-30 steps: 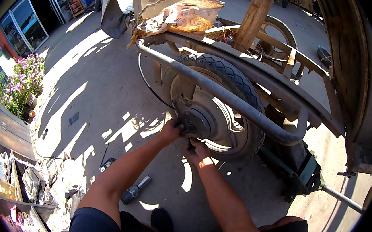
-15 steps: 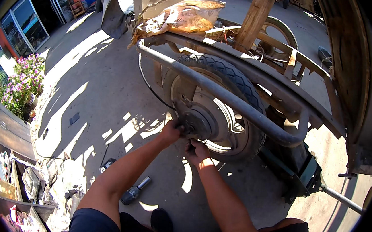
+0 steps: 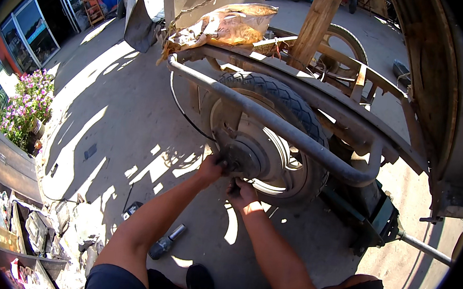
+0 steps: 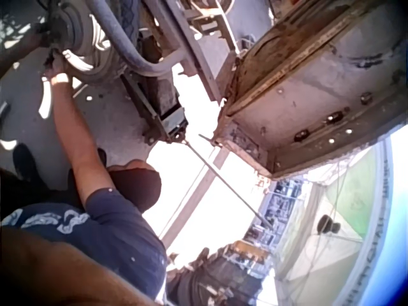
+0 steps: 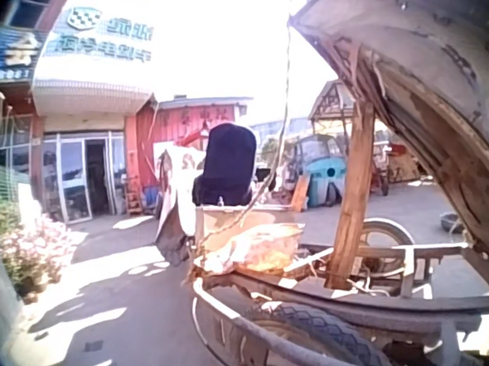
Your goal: The person squats beside a wheel mounted on a frame and uses a wrench to loosen and remove the hub nut and washer. They then remove the hub cap and continue to disassemble the hub components by hand.
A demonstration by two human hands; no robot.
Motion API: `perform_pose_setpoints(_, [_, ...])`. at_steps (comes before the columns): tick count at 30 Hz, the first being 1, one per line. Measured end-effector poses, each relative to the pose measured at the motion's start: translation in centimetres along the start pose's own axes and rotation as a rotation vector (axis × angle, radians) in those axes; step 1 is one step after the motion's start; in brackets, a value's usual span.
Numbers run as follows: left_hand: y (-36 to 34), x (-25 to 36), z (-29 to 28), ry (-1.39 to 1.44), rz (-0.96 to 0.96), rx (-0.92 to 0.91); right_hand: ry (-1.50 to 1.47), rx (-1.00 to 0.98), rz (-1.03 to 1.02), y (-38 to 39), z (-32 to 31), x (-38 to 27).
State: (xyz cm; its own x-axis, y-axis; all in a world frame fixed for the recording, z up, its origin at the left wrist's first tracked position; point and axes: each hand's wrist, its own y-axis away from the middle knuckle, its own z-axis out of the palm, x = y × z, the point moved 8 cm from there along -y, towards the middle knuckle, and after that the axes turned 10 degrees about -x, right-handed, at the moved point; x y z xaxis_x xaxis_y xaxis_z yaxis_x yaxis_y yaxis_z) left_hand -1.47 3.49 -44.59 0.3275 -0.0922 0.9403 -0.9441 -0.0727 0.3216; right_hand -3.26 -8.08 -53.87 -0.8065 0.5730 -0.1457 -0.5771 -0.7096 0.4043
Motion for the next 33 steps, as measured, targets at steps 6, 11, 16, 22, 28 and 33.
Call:
perform_pose_setpoints(6, [0.2, -0.2, -0.1, 0.038, 0.004, -0.005, -0.015, -0.061, 0.086, 0.5, 0.7, 0.6])
perform_pose_setpoints(11, [0.4, 0.6, 0.5, 0.06, 0.036, -0.034, -0.041, -0.115, 0.191, 0.2, -0.2, 0.7])
perform_pose_setpoints(16, [0.4, 0.3, 0.2, 0.038, 0.019, -0.035, -0.004, 0.04, 0.094, 0.2, 0.0, 0.2])
perform_pose_setpoints(22, [0.3, 0.3, 0.2, 0.021, 0.004, -0.028, 0.012, -0.14, 0.146, 0.4, 0.6, 0.5])
perform_pose_setpoints(28, [0.3, 0.4, 0.0, 0.064, 0.069, 0.032, 0.057, -0.007, 0.075, -0.5, -0.4, 0.1])
perform_pose_setpoints(33, [0.2, -0.1, 0.2, 0.03, 0.023, -0.037, -0.019, 0.043, 0.001, 0.1, -0.2, 0.0])
